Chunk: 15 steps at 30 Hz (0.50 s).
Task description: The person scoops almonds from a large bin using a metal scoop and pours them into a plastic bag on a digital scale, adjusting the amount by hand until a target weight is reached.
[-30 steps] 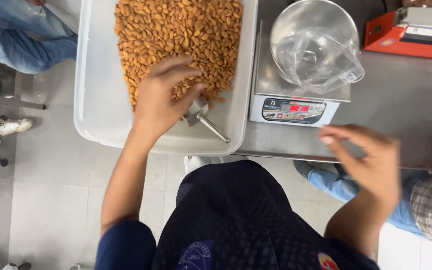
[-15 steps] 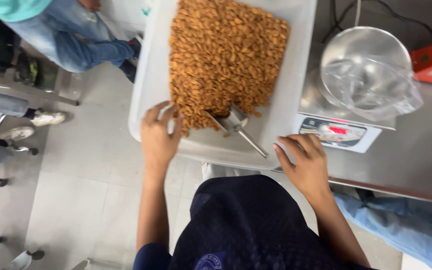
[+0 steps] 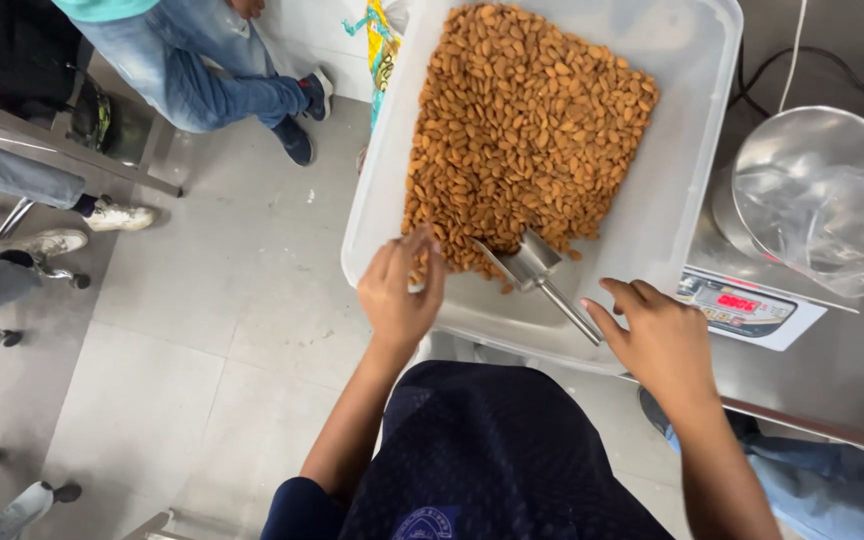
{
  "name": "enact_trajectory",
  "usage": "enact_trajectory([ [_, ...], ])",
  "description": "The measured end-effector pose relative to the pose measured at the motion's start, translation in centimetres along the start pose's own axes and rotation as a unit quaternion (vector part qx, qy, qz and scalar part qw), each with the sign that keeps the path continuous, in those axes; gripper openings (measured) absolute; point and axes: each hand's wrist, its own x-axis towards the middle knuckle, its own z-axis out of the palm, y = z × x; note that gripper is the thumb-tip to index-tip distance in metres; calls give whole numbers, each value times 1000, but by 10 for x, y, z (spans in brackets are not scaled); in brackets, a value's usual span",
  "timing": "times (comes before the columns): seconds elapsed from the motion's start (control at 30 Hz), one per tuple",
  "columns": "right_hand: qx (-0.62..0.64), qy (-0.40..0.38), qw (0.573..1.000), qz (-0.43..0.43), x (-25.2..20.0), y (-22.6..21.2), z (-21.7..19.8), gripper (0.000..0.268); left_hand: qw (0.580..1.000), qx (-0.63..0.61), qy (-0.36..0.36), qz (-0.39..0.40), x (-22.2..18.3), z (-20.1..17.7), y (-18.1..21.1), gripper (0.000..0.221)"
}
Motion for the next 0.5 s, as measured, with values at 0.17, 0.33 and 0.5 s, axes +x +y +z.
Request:
enact_trajectory([
  [0.17,-49,-163,985,-21,35,26,51,49,999,-32,-16,27,0,-5,-1,25],
  [0.33,-114,-335,935,15,75,57,123,77,995,-51,-31,80,-5,-5,-10,24],
  [0.5,3,-489,855,174,91,68,178,86,987,-24,-83,139,-7,-11,-20,36],
])
